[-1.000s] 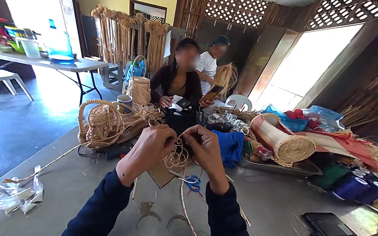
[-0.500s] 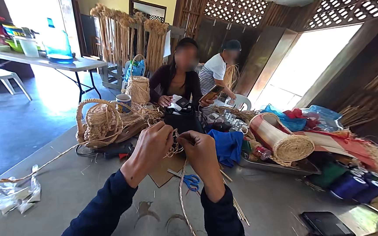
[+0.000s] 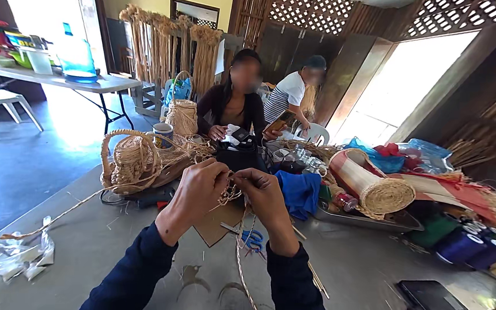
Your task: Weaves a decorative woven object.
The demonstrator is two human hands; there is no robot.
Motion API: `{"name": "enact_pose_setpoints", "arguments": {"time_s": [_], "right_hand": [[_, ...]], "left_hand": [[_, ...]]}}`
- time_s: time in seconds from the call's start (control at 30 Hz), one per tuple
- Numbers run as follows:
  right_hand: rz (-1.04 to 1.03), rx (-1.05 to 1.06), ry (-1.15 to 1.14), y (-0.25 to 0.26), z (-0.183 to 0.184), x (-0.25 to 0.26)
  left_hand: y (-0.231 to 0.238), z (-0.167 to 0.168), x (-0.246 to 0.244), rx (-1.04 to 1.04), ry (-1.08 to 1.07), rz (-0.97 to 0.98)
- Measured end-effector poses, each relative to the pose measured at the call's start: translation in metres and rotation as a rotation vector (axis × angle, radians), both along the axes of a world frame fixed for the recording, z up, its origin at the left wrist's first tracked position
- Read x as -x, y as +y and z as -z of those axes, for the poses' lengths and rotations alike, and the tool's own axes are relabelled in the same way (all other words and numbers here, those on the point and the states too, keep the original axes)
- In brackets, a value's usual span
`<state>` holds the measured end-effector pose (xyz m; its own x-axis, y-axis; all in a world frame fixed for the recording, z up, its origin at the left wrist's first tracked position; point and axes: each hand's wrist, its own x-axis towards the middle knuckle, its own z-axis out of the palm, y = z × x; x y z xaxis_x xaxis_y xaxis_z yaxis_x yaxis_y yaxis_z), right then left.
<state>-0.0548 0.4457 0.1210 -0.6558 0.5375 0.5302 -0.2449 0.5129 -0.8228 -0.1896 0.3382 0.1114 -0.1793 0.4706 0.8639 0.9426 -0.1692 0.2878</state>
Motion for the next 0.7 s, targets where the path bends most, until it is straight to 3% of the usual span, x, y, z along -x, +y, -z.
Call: {"name": "enact_pose_setpoints", "arguments": {"time_s": [0.33,0.7], "right_hand": [[0.017,-0.117,0.129,0.006,0.008,0.005],[0.137,-0.05,0.137,-0.005,0.004,0.006]], "left_hand": [[-0.007,-0.007,0.005,0.213,-0.209,0.237],[-0.004,-0.004,0.004,0.138,-0.165,0.25]]}}
